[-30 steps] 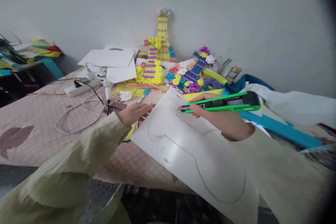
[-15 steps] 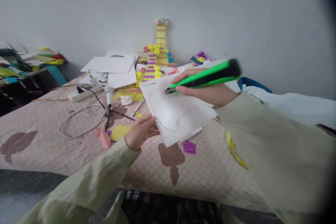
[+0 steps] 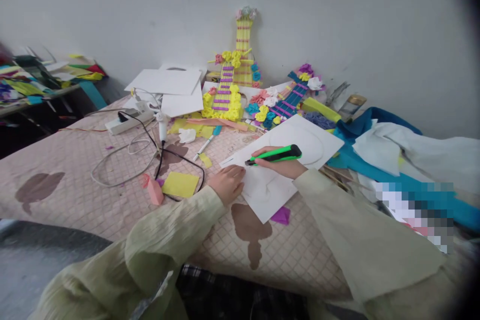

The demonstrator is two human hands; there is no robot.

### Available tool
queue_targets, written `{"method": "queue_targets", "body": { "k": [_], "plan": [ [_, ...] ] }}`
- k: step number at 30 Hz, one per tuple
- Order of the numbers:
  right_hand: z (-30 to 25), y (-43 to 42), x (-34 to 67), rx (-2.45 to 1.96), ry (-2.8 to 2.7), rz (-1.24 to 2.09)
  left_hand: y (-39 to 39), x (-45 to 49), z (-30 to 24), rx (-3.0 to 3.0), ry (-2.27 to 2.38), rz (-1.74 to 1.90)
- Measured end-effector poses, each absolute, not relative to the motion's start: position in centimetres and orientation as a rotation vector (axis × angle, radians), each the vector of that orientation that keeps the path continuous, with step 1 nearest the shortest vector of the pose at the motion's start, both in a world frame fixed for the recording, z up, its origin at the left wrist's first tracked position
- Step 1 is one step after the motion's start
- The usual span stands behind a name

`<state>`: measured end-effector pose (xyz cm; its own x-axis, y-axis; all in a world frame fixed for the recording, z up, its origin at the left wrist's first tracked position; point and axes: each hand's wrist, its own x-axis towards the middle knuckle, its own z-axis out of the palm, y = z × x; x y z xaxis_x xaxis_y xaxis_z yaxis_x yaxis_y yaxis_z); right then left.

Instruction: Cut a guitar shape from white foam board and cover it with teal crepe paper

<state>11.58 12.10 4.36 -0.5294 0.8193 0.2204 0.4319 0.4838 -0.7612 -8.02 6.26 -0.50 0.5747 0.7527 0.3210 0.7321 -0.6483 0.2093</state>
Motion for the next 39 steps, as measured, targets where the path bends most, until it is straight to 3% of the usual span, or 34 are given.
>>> {"method": "queue_targets", "body": {
  "k": [10, 39],
  "plan": [
    [3.5, 13.3, 11.4, -1.022, -2.226, 0.780, 6.5, -7.0, -0.9, 2.780, 1.392, 0.323],
    [3.2, 11.3, 11.8, -0.903, -2.268, 0.502, 6.2, -6.4, -1.5, 2.772, 1.472, 0.342]
  ]
}}
